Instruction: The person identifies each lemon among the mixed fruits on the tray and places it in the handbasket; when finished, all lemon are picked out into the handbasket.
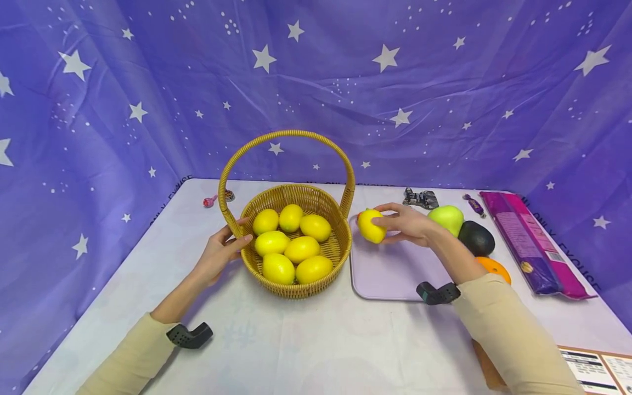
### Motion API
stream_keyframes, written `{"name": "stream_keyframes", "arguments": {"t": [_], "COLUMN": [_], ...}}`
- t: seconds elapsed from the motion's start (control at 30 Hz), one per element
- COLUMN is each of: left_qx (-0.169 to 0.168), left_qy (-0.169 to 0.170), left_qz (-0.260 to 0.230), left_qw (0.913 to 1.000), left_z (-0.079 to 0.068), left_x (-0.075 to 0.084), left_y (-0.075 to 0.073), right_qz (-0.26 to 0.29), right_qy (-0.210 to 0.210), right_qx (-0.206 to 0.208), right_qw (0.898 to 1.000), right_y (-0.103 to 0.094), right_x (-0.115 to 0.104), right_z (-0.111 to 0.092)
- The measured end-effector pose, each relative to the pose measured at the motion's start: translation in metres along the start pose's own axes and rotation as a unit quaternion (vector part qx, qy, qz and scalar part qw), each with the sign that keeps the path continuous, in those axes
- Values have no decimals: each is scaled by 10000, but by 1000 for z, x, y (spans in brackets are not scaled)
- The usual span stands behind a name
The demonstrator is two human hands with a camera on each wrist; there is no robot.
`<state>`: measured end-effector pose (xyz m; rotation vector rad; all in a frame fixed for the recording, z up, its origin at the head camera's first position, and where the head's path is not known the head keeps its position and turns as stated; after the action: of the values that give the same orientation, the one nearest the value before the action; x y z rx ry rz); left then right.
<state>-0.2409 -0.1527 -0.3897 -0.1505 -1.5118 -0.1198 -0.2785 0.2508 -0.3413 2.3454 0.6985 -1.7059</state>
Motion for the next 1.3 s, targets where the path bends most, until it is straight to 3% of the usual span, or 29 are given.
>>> {"name": "stream_keyframes", "arguments": {"t": [0.13, 0.27, 0.4, 0.63, 0.87, 1.03, 1.3], "left_qx": [-5, -4, 15, -11, -2, -3, -79], "left_qy": [-7, -2, 34, -3, 21, 73, 42], "left_qz": [13, 21, 45, 6, 23, 29, 47], "left_qw": [10000, 10000, 10000, 10000, 10000, 10000, 9999], "left_z": [0, 0, -1, -3, -2, -2, -4], "left_x": [1, 2, 2, 0, 3, 4, 1], "left_y": [0, 1, -1, 0, 1, 1, 1], "right_qz": [-236, -734, -1330, -1993, -2428, -2943, -3331], "right_qy": [-173, -336, -507, -272, -23, 295, 674], "right_qx": [-191, -639, -1140, -1707, -1477, -1207, -1152], "right_qw": [9994, 9947, 9832, 9646, 9588, 9476, 9334], "right_y": [-3, 9, 34, 75, 90, 97, 104], "right_x": [-30, -54, -67, -65, -71, -73, -70], "right_z": [-14, -16, -3, 30, 48, 52, 57]}}
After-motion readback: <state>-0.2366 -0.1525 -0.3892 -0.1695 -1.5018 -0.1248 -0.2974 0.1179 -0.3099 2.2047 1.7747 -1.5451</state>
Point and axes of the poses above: each hand's wrist, its own z-axis towards the middle knuckle, its own y-axis out of the palm, x = y × z, the point moved 3 cm from there along z, towards the middle knuckle, and after that the axes turned 1 degree about z, right-handed, at the moved point
